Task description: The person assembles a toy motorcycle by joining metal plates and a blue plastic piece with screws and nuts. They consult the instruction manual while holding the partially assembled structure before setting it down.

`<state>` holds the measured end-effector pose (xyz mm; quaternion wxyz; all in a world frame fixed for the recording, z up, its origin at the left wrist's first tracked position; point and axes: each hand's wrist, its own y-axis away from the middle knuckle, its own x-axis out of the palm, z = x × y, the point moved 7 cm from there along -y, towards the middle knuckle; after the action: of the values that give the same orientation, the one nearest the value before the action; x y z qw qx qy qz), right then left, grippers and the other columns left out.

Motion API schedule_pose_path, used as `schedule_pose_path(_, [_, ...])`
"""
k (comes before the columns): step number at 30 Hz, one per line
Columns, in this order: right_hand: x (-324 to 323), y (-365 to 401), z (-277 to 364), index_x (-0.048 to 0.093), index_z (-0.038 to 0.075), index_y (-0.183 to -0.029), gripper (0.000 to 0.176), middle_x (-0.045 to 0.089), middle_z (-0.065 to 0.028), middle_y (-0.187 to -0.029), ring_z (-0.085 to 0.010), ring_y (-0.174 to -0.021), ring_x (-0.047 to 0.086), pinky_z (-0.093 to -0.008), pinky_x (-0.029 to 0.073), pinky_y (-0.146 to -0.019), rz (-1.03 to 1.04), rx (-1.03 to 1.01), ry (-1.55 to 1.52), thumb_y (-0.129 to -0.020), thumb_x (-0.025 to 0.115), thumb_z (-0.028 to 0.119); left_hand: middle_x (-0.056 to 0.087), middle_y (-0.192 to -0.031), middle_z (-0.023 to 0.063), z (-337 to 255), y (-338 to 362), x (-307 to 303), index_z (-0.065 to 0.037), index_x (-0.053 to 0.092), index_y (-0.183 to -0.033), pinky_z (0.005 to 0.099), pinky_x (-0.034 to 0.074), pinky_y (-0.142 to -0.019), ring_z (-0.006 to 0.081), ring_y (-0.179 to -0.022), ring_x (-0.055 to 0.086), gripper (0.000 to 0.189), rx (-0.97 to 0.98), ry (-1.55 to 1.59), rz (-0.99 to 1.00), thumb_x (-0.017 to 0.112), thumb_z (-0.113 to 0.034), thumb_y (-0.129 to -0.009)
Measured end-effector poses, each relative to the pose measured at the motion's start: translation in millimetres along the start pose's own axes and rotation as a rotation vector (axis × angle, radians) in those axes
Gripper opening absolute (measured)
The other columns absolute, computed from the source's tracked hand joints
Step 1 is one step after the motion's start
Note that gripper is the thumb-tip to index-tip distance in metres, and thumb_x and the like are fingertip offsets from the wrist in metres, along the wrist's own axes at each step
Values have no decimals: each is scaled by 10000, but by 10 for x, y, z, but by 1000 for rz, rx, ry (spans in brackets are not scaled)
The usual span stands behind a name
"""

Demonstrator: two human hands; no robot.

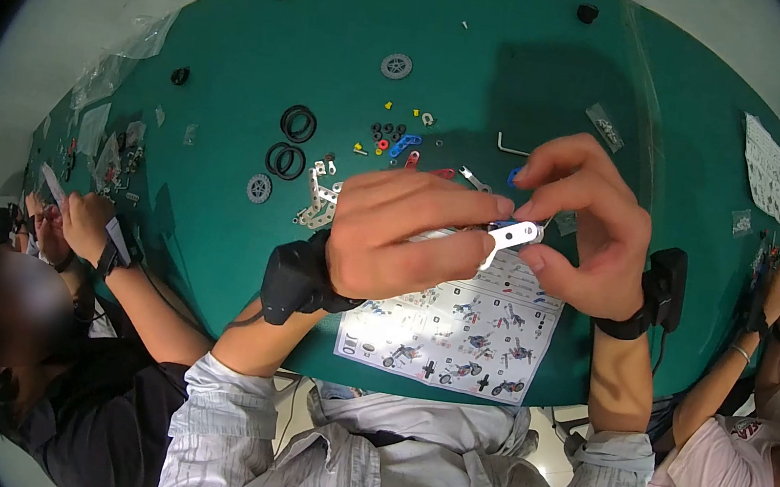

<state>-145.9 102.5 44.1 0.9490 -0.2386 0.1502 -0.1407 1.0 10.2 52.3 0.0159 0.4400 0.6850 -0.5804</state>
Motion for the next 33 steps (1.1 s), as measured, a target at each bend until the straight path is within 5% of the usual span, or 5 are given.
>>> schedule_pose_path(6, [10,21,16,714,36,-968,262,645,-127,-1062,-198,-934,630,-304,506,-804,44,-29,-71,-722,803,22,717,-1105,135,-57,67,37,-108,693,-967,282,546,-588,213,-776,706,274,92,-83,-99,780,-90,-707])
schedule_pose_path(21, [18,29,40,703,-9,-963,238,623,-127,-1034,-162,-891,641,-255,552,-721,22,3,-149,-736,761,-56,709,-1124,120,-33,44,39,-109,712,-1000,318,579,-656,237,-819,718,282,35,-79,-67,762,-111,-723])
schedule_pose_path(24, [16,40,30,698,-22,-962,237,624,-128,-1026,-161,-896,648,-249,567,-721,18,27,-168,-737,754,-73,714,-1089,166,-12,16,20,-72,675,-1022,363,613,-670,283,-829,732,362,45,-64,20,860,-120,-715])
schedule_pose_path(33, [-50,43,-17,708,-38,-964,274,634,-136,-1034,-170,-907,659,-268,607,-751,17,64,-249,-711,763,-126,723,-1037,175,-13,3,27,-22,698,-1028,363,618,-707,269,-861,737,314,-48,80,-46,841,-88,-757])
